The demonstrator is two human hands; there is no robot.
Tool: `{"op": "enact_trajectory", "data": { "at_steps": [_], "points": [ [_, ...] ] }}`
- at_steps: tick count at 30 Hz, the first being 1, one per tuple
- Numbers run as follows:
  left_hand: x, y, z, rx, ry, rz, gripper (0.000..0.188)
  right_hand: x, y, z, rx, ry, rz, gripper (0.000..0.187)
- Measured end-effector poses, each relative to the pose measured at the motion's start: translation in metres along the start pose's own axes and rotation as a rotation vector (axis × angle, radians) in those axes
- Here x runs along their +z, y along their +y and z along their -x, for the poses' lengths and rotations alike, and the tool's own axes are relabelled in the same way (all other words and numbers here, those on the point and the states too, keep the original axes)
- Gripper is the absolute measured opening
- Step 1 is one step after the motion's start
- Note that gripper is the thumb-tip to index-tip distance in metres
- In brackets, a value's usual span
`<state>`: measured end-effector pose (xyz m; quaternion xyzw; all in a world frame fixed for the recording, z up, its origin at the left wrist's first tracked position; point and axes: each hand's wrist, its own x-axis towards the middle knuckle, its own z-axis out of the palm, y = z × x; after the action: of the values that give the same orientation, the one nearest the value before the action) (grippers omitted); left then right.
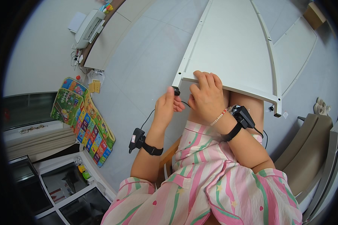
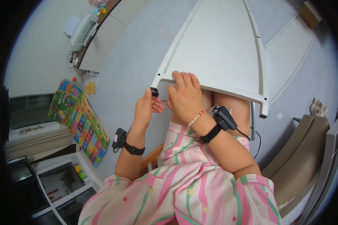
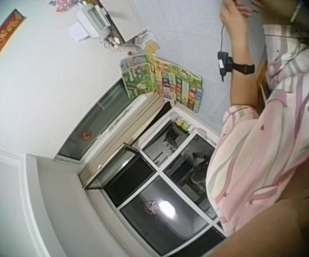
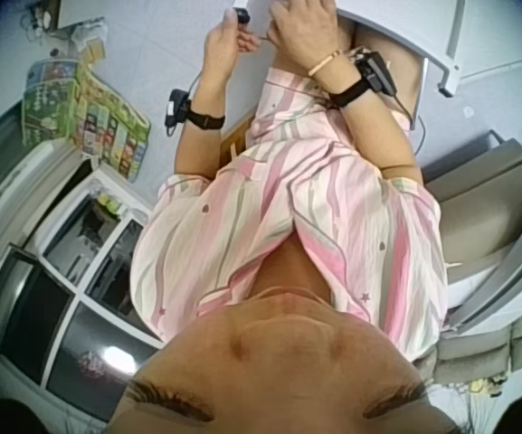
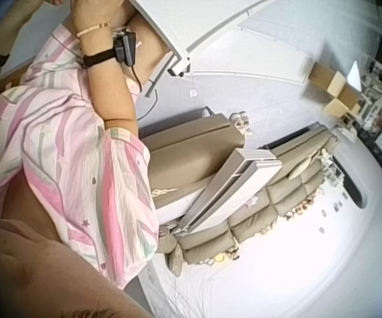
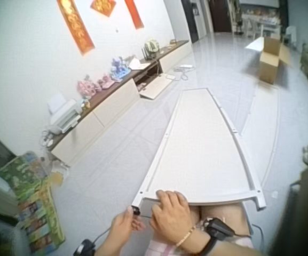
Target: Assembling a white piece of furniture by attaching feet and drawer rails.
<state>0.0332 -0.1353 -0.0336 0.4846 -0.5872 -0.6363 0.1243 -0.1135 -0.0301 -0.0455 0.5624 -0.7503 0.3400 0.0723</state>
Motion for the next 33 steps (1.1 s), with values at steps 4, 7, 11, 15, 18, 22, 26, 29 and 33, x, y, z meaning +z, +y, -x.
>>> {"op": "enact_trajectory", "data": {
  "at_steps": [4, 7, 11, 15, 18, 22, 26, 29, 33],
  "points": [
    [0.000, -0.010, -0.001, 0.359, 0.148, -0.458, 0.040, 0.000, -0.002, -0.001, 0.003, 0.010, -0.023, 0.016],
    [0.004, -0.012, 0.001, 0.506, 0.229, -0.560, 0.048, 0.000, -0.001, 0.000, 0.010, 0.001, -0.025, 0.016],
    [-0.001, -0.006, -0.001, 0.249, 0.071, -0.301, 0.043, 0.001, -0.001, 0.000, 0.002, 0.014, -0.011, 0.016],
    [0.000, -0.001, 0.003, 0.151, 0.057, -0.217, 0.043, 0.001, -0.001, 0.000, 0.001, 0.009, -0.015, 0.016],
    [0.001, 0.007, 0.006, 0.342, 0.214, -0.563, 0.045, 0.000, -0.001, 0.000, 0.003, 0.002, -0.009, 0.016],
    [-0.003, 0.002, 0.002, 0.285, 0.140, -0.483, 0.050, 0.000, -0.001, 0.000, 0.001, -0.003, 0.000, 0.017],
    [-0.001, -0.001, 0.003, -0.040, -0.076, 0.043, 0.061, 0.000, -0.002, 0.000, -0.003, 0.003, 0.001, 0.016],
    [0.003, 0.002, 0.001, -0.236, -0.237, 0.373, 0.067, 0.000, -0.002, -0.001, 0.000, 0.002, -0.012, 0.015],
    [0.014, 0.004, 0.002, -0.407, -0.330, 0.876, 0.061, 0.001, -0.001, 0.001, 0.010, 0.017, -0.022, 0.014]
  ]
}}
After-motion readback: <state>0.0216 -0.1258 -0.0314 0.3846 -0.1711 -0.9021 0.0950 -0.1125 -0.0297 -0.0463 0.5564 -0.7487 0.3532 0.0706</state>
